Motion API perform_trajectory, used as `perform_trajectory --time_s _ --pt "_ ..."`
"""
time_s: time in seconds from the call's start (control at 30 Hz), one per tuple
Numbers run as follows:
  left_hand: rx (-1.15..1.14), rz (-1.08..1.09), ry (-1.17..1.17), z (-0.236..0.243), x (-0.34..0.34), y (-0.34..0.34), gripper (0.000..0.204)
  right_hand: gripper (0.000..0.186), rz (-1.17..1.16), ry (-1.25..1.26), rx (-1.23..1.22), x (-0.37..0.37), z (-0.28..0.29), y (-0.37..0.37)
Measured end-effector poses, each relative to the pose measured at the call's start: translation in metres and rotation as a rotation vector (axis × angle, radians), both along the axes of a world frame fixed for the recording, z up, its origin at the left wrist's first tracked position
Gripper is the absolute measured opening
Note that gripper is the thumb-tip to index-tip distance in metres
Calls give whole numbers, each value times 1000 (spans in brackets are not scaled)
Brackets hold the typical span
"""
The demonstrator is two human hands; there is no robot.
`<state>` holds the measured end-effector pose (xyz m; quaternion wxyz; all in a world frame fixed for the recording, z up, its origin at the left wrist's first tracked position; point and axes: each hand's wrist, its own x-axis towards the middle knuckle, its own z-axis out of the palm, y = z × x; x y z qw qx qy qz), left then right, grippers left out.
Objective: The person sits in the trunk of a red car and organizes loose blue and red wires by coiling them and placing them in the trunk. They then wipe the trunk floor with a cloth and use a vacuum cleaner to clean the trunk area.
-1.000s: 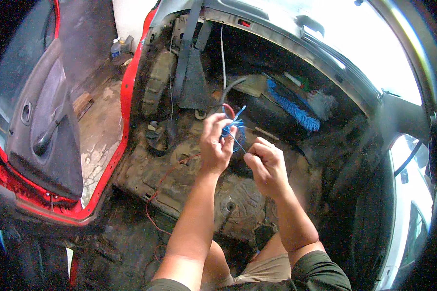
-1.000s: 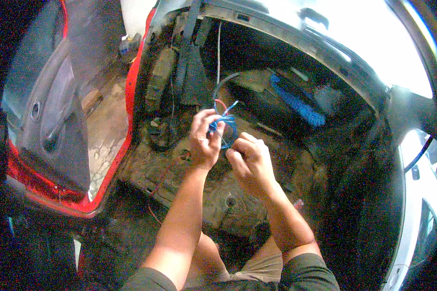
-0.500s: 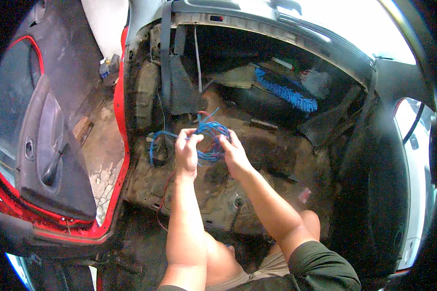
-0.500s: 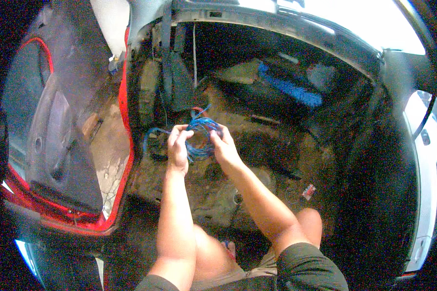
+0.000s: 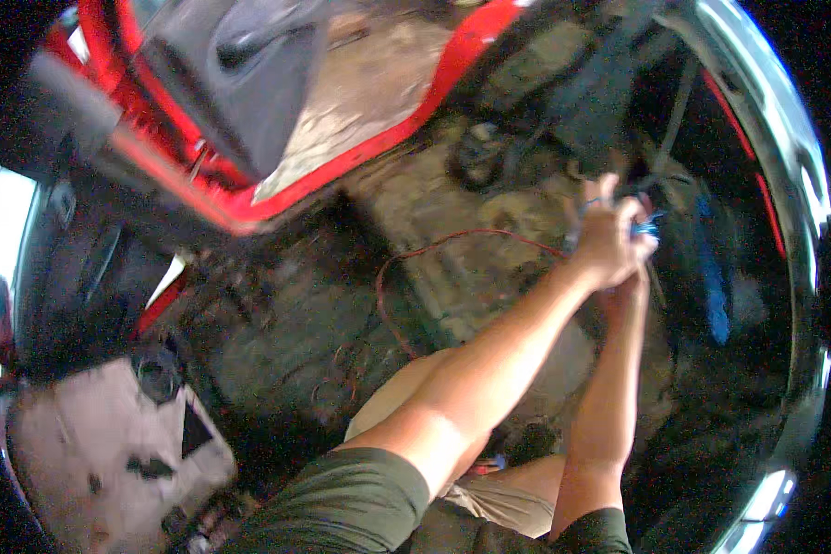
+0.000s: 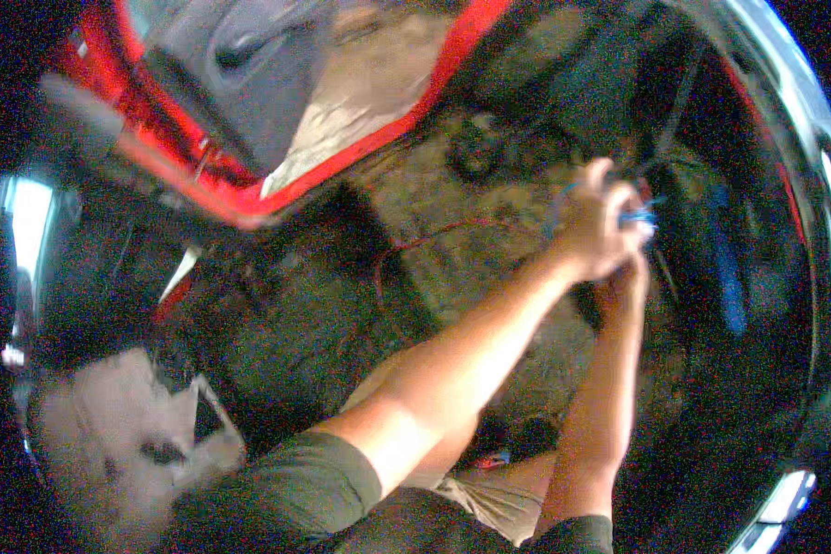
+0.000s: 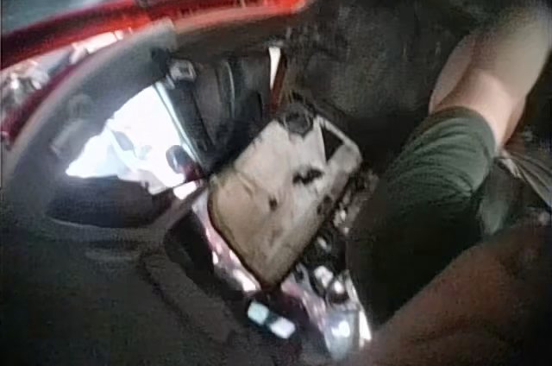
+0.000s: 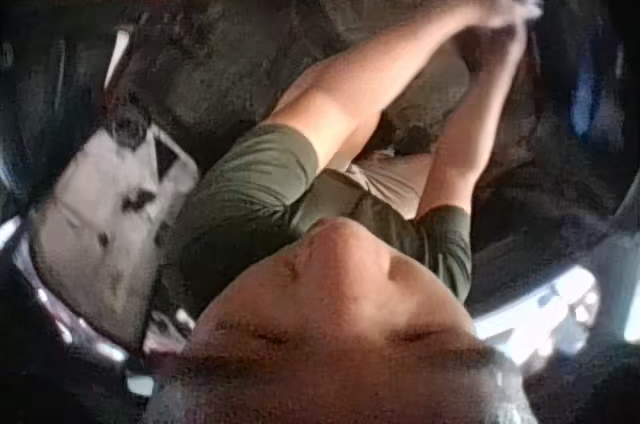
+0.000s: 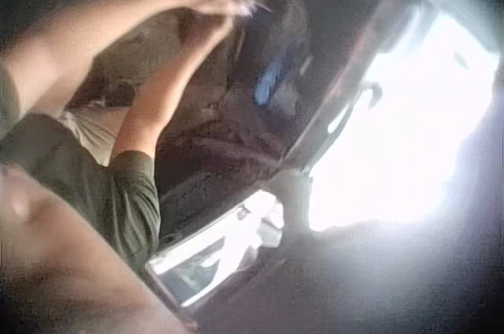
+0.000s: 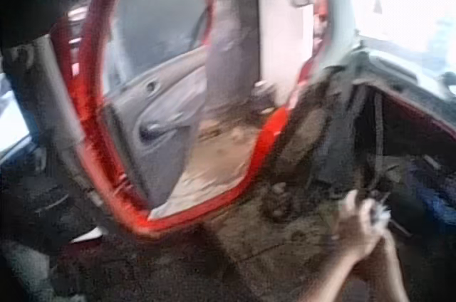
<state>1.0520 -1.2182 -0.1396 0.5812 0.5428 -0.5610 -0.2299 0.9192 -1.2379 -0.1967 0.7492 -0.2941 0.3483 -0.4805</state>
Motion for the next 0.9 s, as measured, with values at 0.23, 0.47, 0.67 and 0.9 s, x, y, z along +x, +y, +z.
perform_trajectory --time_s 0.23,0.47,0.67,0.9 --pt "327 -466 251 -17 -7 7 129 52 -428 362 -310 -61 118 -6" --pt "334 -599 -54 14 51 11 42 51 -380 923 -518 -172 236 -43" --pt "205 -633 -256 -14 186 35 38 50 -198 1094 -472 -189 219 -34" --pt "620 -93 -405 -148 317 280 20 49 -14 1170 -454 -178 183 -44"
